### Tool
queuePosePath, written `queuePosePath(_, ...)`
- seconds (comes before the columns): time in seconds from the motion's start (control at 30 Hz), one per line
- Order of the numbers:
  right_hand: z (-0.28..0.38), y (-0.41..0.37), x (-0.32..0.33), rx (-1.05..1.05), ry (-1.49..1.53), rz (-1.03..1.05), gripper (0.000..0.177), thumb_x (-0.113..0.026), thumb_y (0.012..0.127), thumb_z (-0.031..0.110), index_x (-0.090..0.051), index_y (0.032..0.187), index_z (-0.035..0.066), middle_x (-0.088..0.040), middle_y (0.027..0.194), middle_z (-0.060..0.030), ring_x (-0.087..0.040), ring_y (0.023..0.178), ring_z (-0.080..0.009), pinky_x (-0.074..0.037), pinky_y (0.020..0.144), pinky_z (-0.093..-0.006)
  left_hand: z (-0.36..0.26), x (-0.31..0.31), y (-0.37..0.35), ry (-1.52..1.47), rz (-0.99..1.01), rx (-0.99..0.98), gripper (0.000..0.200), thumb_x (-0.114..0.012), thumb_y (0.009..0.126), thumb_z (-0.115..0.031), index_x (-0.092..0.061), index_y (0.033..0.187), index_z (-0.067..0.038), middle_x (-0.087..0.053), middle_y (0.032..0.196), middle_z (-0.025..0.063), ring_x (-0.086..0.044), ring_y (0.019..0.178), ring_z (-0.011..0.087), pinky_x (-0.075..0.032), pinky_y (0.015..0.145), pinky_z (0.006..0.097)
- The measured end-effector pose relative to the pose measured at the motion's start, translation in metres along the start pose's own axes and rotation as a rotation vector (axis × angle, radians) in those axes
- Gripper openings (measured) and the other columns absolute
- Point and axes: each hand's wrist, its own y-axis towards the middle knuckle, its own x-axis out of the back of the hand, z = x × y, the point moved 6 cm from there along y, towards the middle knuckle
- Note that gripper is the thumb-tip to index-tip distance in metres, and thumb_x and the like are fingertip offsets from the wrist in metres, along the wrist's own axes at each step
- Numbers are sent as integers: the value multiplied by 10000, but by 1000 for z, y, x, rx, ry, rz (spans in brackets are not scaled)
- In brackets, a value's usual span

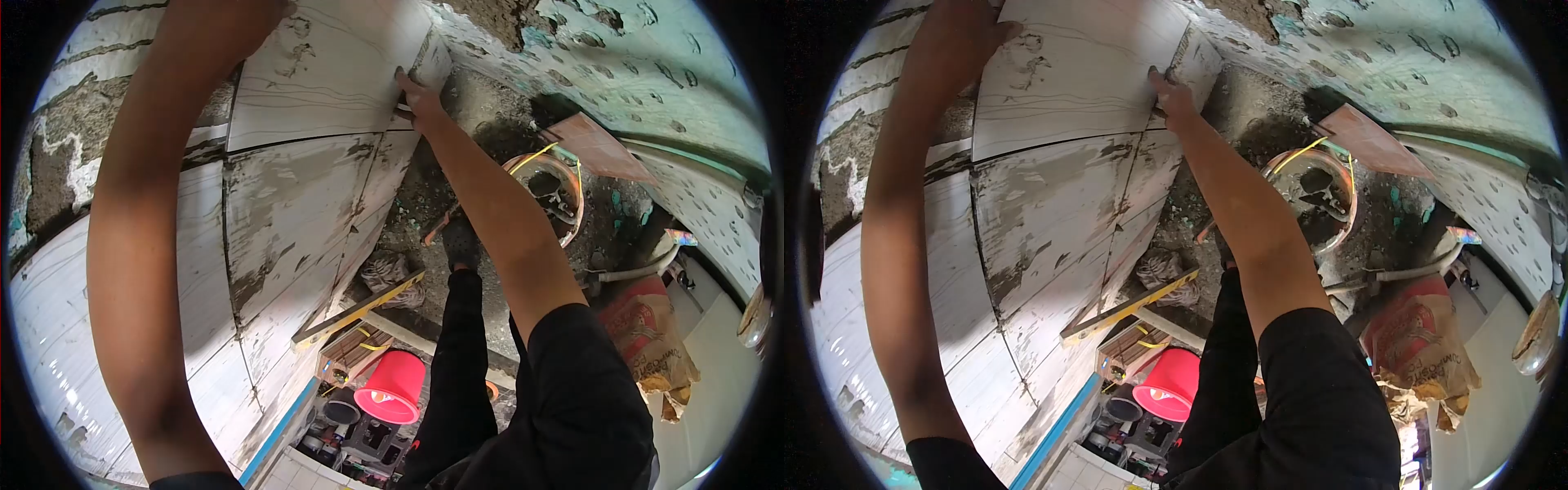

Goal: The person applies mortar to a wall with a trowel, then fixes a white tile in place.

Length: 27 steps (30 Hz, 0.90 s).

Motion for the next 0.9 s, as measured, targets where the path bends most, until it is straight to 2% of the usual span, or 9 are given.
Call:
queuePosePath(0.23,1,-1,-1,-37,33,26,601,-710,771,308,-436,1281,145,-490,1170,-32,-489,987,-198,-457,782,-394,-3,1,-2,9,-38,-19,447,-719,672,-28,-569,1090,27,-622,938,228,-603,916,353,-477,796,389)
queuePosePath(0.5,8,-3,-4,-44,-27,-3,562,-690,788,325,-457,1266,144,-513,1128,-26,-498,971,-192,-461,767,-399,-4,2,0,-20,-10,32,447,-717,663,-9,-578,1087,23,-621,942,238,-605,918,354,-481,796,385)
queuePosePath(0.63,13,-6,-3,-31,-75,-39,543,-675,801,343,-462,1256,136,-530,1106,-36,-507,963,-202,-467,758,-406,-4,2,-1,-12,-63,43,444,-714,663,-3,-577,1086,22,-625,926,237,-610,907,354,-483,792,386)
queuePosePath(0.73,10,-4,-4,-64,-44,9,511,-663,807,387,-499,1226,144,-503,1163,-24,-500,1021,-206,-453,869,-429,-8,6,1,-47,-7,91,437,-712,664,-1,-579,1080,19,-628,919,233,-612,902,353,-485,785,385)
queuePosePath(0.83,12,-2,-4,-22,-41,12,499,-669,805,346,-484,1213,127,-527,1136,-59,-503,988,-234,-465,759,-430,-8,3,1,-35,-31,80,427,-711,662,1,-580,1069,18,-629,920,230,-611,904,351,-485,780,385)
queuePosePath(0.9,12,-4,-3,-44,-63,23,486,-668,805,347,-493,1202,127,-523,1150,-63,-499,1010,-239,-463,766,-436,-9,2,1,-13,-52,85,429,-712,659,4,-580,1066,17,-629,924,228,-610,906,350,-485,778,387)
